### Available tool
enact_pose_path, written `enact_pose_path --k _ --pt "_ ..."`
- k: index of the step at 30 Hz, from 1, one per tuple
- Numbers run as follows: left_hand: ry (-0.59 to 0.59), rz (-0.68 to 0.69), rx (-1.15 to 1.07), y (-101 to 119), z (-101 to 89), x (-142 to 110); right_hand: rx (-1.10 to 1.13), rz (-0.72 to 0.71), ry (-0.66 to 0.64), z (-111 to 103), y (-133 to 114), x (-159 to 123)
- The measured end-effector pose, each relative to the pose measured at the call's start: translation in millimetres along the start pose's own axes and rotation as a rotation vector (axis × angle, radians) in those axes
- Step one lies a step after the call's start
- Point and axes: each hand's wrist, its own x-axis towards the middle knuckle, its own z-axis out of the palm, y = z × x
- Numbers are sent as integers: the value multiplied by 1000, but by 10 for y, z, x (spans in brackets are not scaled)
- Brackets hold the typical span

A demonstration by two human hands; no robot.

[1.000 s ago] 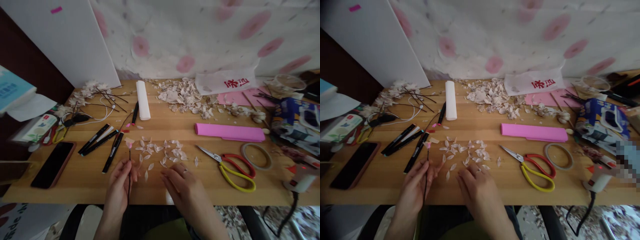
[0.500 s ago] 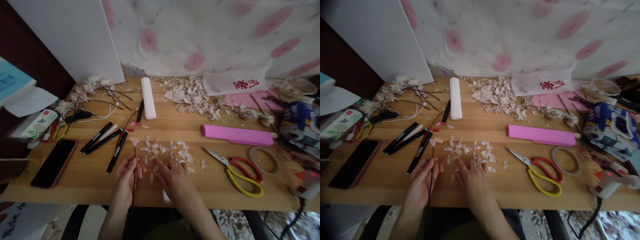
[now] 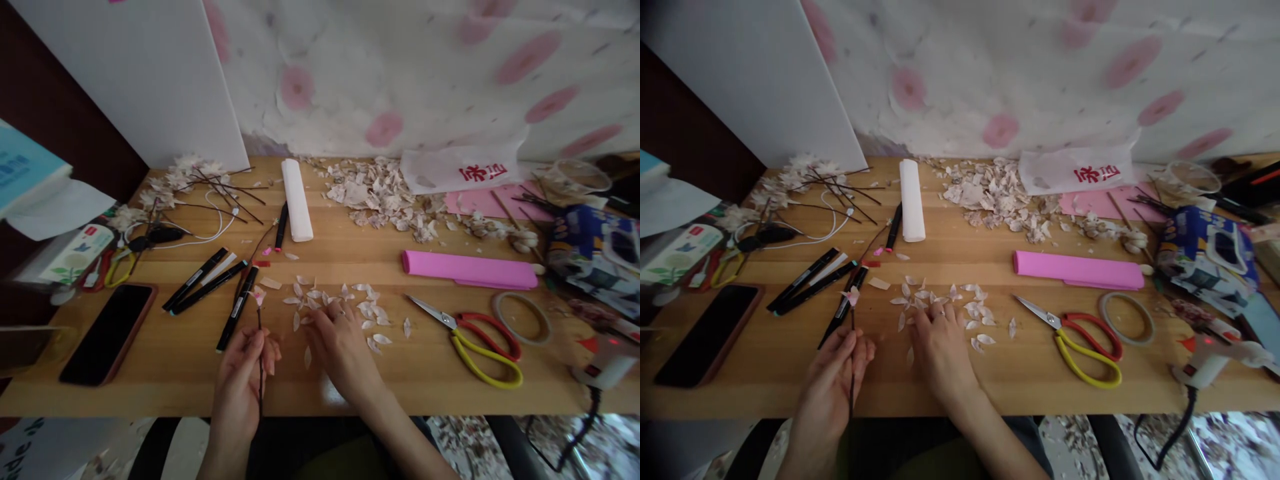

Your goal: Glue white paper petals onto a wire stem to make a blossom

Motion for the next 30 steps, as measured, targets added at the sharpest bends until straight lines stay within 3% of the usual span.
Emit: enact_pose_path --k 7,15,24,30 --pt "-20 -12 18 -44 34 11 -17 1 14 33 17 -23" --pt "-44 3 62 71 154 50 19 49 78 20 2 -71" --pt "27 -59 83 106 48 12 -21 -23 64 184 -56 25" --pt "60 -90 115 133 57 10 78 -33 67 38 -51 -37"
